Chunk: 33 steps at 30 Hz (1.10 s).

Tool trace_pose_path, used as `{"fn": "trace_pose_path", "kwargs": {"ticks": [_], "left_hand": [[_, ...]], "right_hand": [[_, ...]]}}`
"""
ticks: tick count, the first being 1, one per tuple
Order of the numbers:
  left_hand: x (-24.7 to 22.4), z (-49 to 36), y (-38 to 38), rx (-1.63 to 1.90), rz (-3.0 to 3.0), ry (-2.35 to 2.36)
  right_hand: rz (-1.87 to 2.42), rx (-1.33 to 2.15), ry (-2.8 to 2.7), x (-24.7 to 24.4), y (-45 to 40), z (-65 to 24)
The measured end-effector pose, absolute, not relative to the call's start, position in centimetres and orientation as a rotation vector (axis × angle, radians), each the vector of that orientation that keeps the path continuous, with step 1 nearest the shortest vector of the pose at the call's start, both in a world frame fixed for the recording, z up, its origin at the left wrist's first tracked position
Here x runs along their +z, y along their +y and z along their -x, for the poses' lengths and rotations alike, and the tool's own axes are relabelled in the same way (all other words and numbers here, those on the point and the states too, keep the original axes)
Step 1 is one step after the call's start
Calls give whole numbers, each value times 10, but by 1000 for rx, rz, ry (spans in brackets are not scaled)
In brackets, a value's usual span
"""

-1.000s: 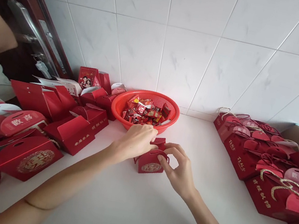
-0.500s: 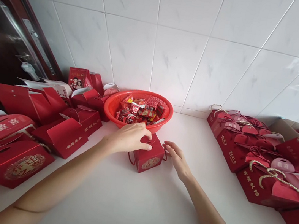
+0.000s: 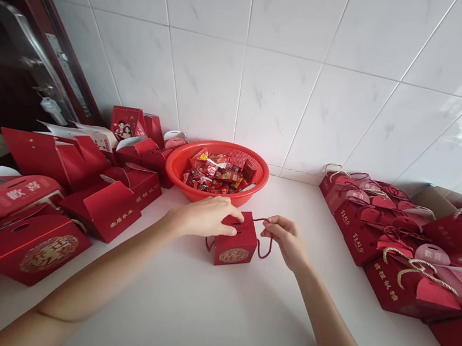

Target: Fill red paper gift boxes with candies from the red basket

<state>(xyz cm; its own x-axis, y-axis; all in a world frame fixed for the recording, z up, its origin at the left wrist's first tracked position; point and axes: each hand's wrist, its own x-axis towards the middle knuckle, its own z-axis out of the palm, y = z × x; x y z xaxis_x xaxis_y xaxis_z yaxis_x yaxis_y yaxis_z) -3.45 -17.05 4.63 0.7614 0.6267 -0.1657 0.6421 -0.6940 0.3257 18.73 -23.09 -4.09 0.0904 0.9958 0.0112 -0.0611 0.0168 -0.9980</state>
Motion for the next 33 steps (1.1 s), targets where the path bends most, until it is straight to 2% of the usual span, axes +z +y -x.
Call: {"fn": "trace_pose_path", "kwargs": {"ticks": [5,13,20,26,33], "left_hand": [[46,36,-174,-158,-2499,993],[45,36,-165,-42,-2498,914],[56,43,-163,279,-2126,844],[58,37,-170,515,-1679,581],[59,29,-186,629,-1637,534]], "right_hand": [[1023,1151,-1106,-15,-245,-180],[1363,990,-1453,-21,-255,-150],[1362,966,-1476,-23,-256,-150],[1418,565,-1536,-1,-249,-147],[1357,717,-1525,27,-239,-144]]}}
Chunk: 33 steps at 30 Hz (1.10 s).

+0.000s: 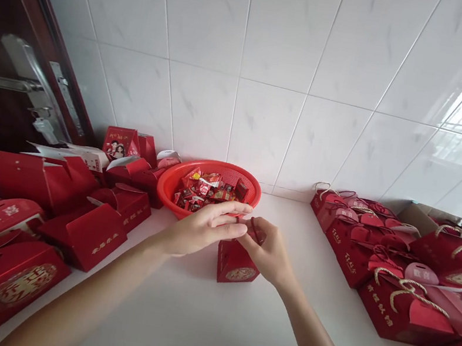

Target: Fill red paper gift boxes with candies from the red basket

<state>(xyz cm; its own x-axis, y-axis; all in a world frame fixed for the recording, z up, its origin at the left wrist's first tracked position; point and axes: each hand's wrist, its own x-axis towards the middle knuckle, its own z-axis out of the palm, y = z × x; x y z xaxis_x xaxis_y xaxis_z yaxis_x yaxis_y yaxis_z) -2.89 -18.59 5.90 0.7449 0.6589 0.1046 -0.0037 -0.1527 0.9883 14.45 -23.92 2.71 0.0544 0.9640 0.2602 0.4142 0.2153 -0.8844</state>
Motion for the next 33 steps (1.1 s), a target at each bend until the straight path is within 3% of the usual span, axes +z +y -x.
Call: {"fn": "trace_pose_path", "kwargs": {"ticks": [13,19,26,33], "left_hand": [[28,9,-193,769,-2058,608],[10,-3,-194,642,-2296,874],[-8,-18,-184,490,-2319,853],[-40,-29,-209,830,-2108,504]], "right_hand": [[1622,401,-1387,0,-234,-141],[1421,697,-1243,14,-240,-149],[1419,708,-1158,13,-259,-150],[1481,493,-1084,24,-303,-169]]}}
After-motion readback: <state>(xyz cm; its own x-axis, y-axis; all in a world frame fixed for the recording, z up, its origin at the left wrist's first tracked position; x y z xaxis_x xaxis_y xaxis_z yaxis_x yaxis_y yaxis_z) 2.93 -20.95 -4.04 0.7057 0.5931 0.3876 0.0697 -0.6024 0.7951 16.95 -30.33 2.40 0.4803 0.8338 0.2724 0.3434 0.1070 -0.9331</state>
